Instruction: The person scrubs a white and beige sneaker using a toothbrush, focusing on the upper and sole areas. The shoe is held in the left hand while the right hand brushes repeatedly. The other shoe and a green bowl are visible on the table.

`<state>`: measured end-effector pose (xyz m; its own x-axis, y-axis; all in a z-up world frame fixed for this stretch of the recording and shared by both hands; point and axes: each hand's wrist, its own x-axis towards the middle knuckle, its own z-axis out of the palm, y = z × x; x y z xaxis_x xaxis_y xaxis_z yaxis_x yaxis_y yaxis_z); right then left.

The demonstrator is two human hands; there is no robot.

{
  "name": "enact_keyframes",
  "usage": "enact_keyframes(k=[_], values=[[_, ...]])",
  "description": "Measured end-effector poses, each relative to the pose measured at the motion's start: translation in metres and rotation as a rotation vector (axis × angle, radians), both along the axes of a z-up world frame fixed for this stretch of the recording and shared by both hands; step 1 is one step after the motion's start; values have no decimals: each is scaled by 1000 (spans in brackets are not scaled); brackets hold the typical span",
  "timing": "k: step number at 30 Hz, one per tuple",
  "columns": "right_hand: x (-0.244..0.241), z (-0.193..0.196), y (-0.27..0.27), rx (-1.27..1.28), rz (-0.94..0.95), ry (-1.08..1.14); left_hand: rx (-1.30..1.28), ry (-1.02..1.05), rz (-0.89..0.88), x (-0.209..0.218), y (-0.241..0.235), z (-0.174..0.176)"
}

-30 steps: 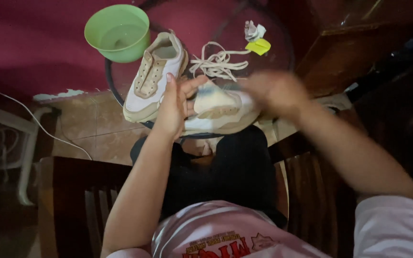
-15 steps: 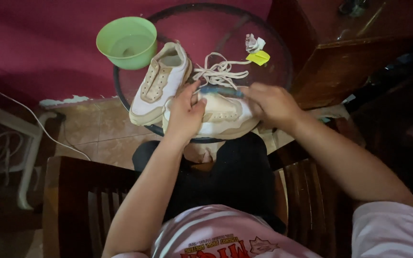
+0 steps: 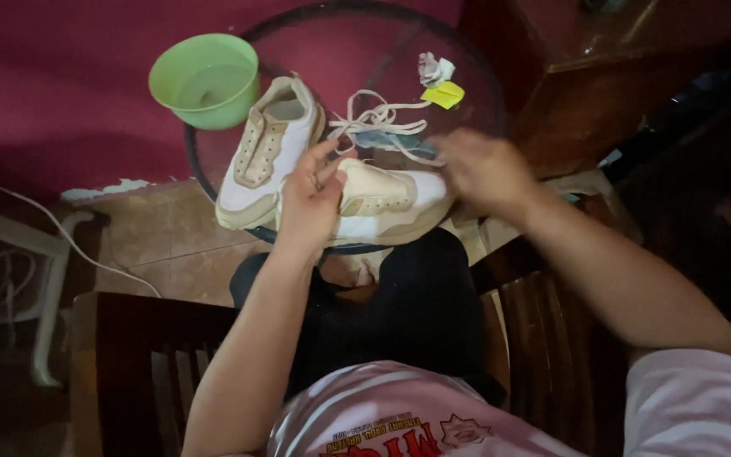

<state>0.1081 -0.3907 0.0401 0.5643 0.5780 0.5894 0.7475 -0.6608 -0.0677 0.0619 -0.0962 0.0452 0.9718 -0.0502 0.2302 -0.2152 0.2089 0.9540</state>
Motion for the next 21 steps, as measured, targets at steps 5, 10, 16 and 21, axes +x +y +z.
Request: enact_keyframes(k=[5,10,16,21], values=[[-9,20,1,-127,5,69,-18,22,-18,-5,4,5],[9,-13,-12,-63,-17,165,30,-26,13,-13,-2,14],[-8,42,-16,-303,-196,198,109,-115,86,-10,-3,5],[-10,37,-4,18,-131,208,275,-45,156,-18,-1,22]])
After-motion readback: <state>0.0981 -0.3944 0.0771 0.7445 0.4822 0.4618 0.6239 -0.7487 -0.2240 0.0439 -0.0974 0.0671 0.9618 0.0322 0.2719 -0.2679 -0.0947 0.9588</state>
